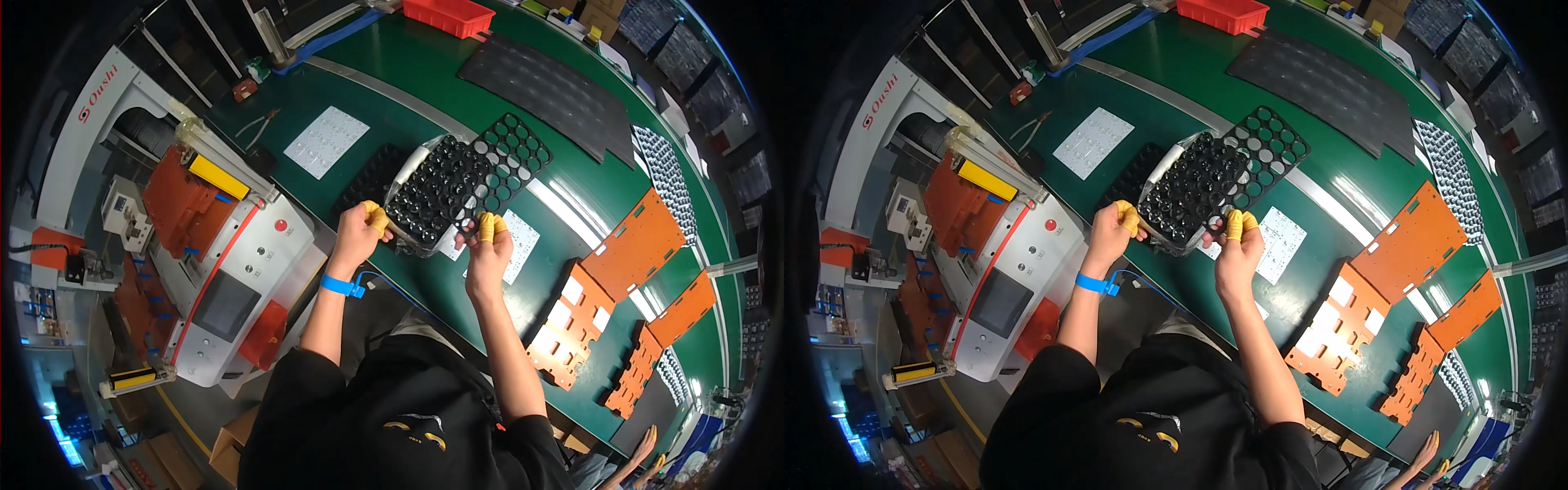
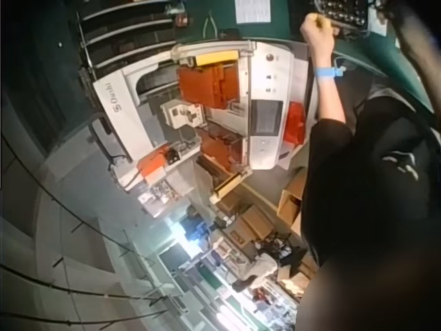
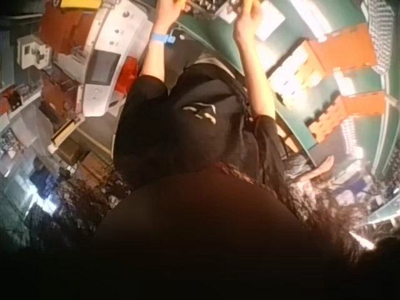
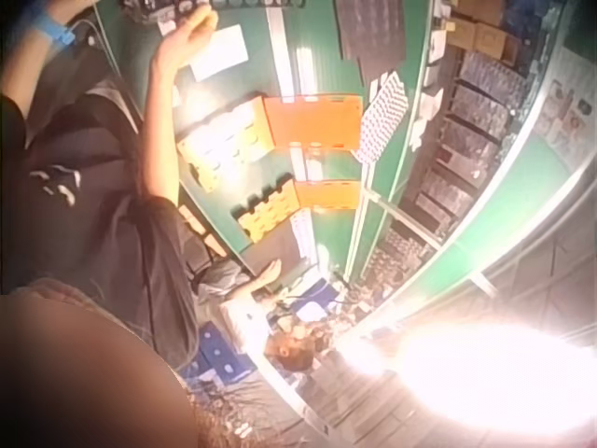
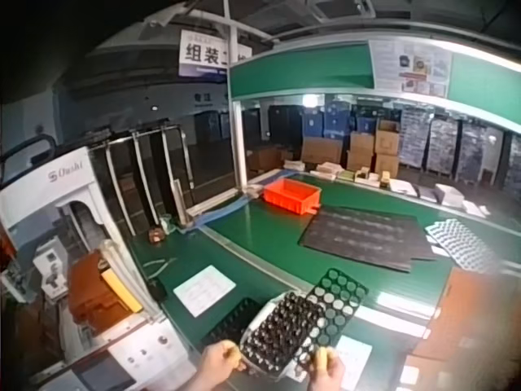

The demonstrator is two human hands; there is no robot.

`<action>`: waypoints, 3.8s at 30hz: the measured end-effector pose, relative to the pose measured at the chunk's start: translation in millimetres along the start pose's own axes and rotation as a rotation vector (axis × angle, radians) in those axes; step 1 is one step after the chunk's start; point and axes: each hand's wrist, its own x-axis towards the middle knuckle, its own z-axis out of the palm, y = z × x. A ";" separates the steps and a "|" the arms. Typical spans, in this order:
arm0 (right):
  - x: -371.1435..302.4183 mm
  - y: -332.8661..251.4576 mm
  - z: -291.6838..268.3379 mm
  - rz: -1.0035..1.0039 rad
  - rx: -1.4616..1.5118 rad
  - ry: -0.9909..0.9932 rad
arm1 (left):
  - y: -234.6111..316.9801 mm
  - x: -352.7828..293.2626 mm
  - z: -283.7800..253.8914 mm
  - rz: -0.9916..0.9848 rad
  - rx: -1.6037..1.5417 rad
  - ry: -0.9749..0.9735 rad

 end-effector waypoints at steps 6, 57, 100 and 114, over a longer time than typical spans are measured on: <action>5.8 6.5 19.7 -0.019 0.048 -0.188 | -6.7 0.2 -1.6 0.060 0.105 -0.007; -50.3 11.3 42.4 -0.370 -0.742 -0.699 | 34.3 -47.0 -12.3 0.302 0.458 0.081; -93.5 -4.9 -54.9 -0.034 -0.763 -0.444 | -15.3 21.3 -25.8 0.008 1.028 -0.039; -29.4 23.7 -6.7 -0.703 -1.257 -0.416 | -41.1 -156.4 73.0 0.475 0.763 0.047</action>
